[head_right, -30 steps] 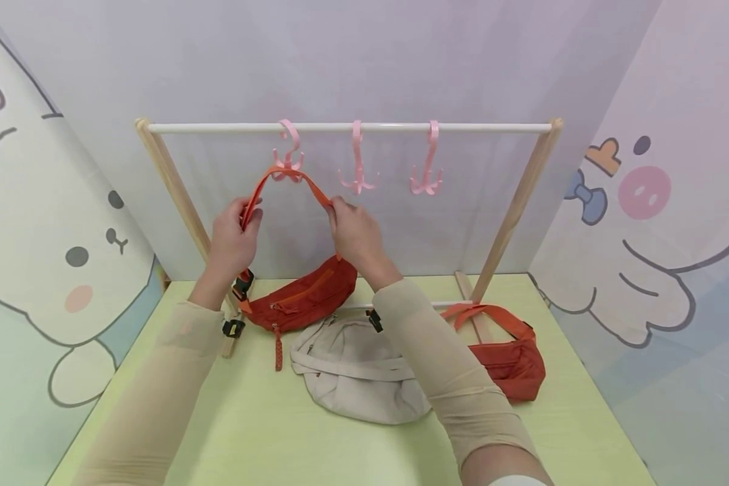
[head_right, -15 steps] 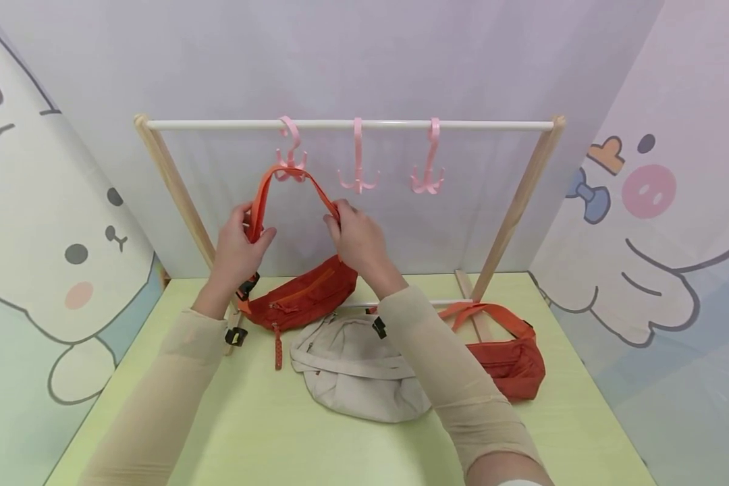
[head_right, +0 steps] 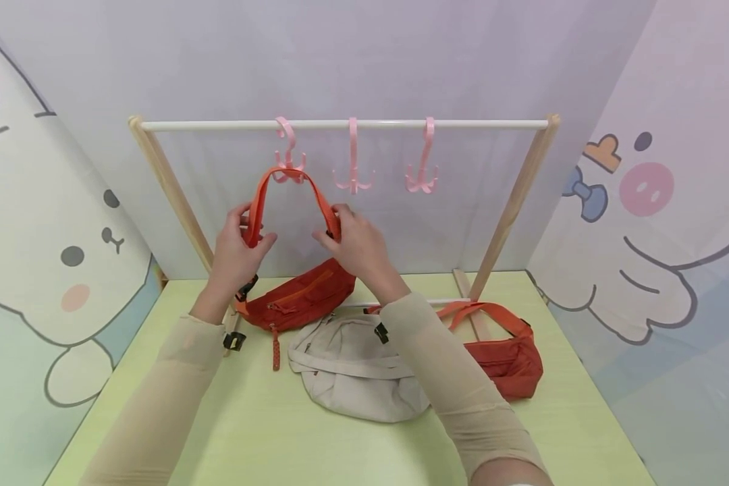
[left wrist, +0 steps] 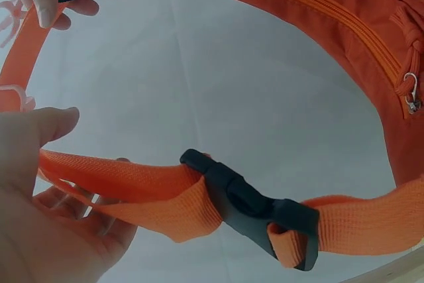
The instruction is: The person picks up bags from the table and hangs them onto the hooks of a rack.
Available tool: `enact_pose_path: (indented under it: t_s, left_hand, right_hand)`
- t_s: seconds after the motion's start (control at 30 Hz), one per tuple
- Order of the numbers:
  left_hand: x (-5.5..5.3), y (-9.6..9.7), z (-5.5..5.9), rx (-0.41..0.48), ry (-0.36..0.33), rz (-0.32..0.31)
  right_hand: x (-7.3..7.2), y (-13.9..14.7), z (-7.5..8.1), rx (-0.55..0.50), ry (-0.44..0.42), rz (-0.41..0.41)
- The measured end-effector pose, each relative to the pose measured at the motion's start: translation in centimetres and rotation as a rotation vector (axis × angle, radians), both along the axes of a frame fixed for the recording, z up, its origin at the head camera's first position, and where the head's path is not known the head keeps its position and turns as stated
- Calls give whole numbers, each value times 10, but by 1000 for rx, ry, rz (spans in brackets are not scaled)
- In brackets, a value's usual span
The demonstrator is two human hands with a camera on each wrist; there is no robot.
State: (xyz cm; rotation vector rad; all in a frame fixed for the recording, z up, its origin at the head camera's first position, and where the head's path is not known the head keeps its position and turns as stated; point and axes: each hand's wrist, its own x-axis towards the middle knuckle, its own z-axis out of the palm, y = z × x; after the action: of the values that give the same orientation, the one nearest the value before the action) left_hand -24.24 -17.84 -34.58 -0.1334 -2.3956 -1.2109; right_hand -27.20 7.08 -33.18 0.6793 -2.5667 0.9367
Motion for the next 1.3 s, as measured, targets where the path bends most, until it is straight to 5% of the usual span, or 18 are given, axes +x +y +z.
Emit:
enact_pose_path:
  t_s: [0.27, 0.67, 0.93, 1.3]
  left_hand:
    - [4, 0, -3, -5, 9, -18]
    - [7, -3, -7, 7, 43, 4]
    - [15, -5, -9, -9, 75, 1]
    - [29, -5, -9, -78, 204, 27]
  right_hand:
    - [2, 2, -8, -38, 15, 32]
    - [15, 9, -2, 1, -52, -53]
    - [26, 20, -5, 18, 8, -29]
    - [49, 35, -7, 49, 33, -15]
